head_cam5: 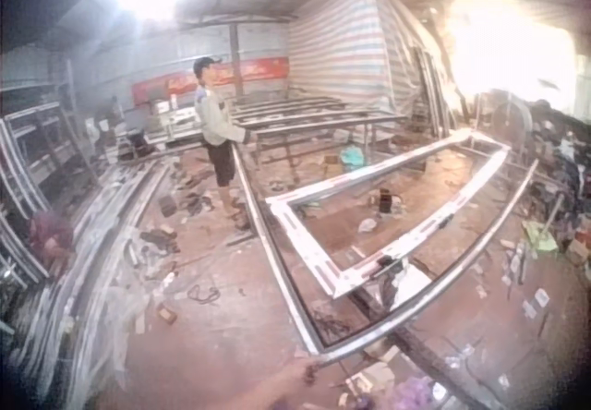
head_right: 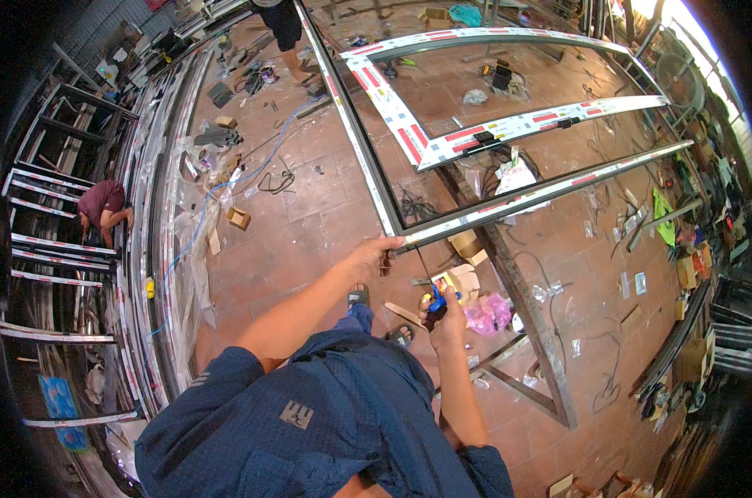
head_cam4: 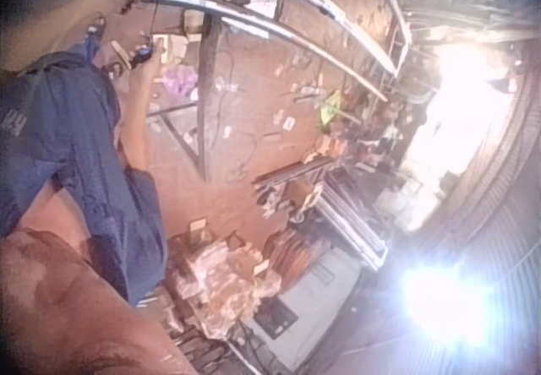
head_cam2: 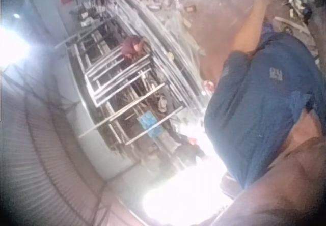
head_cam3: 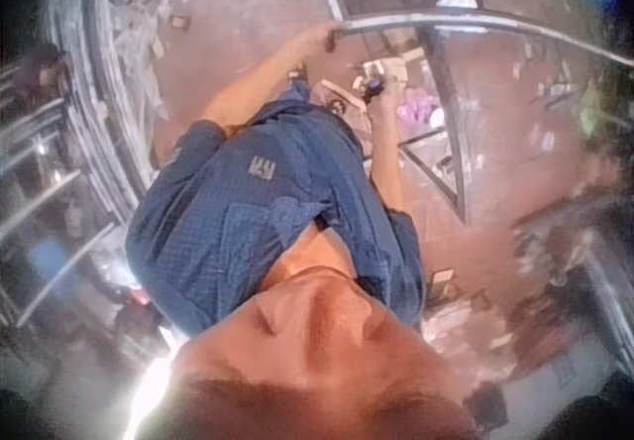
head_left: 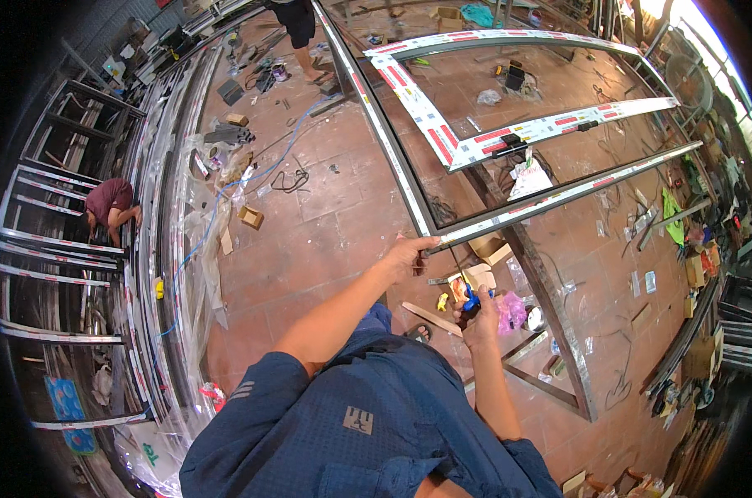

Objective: The person assembles aluminum window frames by joining profile pieces together. They use a utility knife to trim protective film and a hammer to secure the corners. The person works on multiple frames, aligning and fastening the pieces to form rectangular structures.

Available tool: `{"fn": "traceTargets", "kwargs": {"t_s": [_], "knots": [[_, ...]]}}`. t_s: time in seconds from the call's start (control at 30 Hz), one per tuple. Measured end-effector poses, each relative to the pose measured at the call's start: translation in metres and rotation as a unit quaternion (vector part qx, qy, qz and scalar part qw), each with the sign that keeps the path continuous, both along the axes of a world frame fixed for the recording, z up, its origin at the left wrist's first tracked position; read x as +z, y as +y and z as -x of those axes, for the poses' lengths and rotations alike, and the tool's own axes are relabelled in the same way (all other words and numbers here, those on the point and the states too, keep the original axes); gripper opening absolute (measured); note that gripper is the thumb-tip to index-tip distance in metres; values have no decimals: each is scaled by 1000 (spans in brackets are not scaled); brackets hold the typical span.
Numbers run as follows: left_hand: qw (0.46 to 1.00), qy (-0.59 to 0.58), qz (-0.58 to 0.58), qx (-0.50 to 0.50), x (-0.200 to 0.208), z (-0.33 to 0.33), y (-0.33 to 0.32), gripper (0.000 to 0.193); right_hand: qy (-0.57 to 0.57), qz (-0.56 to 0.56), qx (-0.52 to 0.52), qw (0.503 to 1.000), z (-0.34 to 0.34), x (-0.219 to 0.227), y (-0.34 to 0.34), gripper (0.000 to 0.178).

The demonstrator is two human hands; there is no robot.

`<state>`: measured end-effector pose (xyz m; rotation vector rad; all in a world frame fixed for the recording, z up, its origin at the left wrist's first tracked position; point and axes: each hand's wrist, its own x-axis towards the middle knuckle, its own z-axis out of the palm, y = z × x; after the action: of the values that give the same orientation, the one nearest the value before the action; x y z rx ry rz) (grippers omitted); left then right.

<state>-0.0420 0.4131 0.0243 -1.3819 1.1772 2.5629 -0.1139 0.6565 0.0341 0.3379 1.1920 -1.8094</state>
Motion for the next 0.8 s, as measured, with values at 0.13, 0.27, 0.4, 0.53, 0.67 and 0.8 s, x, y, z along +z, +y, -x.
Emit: {"fn": "traceTargets", "kwargs": {"t_s": [0.13, 0.27, 0.4, 0.53, 0.67, 0.8], "knots": [[1000, -11, 7, -22, 11, 1, -2, 35, 62, -3, -17, 998, -3, -1, -1, 26], [998, -6, 50, -26, 13, 6, -1, 37, 143, -7, 79, 987, 10, -33, 8, 20], [998, -28, 61, -14, 3, 12, -3, 35, 619, -154, 166, 752, 16, -12, 8, 27], [996, -39, 72, -23, 9, 16, -4, 42, 797, -245, 236, 499, 19, 11, 13, 43], [992, -66, 111, -9, 13, 16, 2, 36, 788, -277, 250, 490, 16, 31, 8, 45], [993, -59, 99, -19, 18, 13, 0, 37, 736, -259, 222, 584, 8, 18, 2, 41]]}}
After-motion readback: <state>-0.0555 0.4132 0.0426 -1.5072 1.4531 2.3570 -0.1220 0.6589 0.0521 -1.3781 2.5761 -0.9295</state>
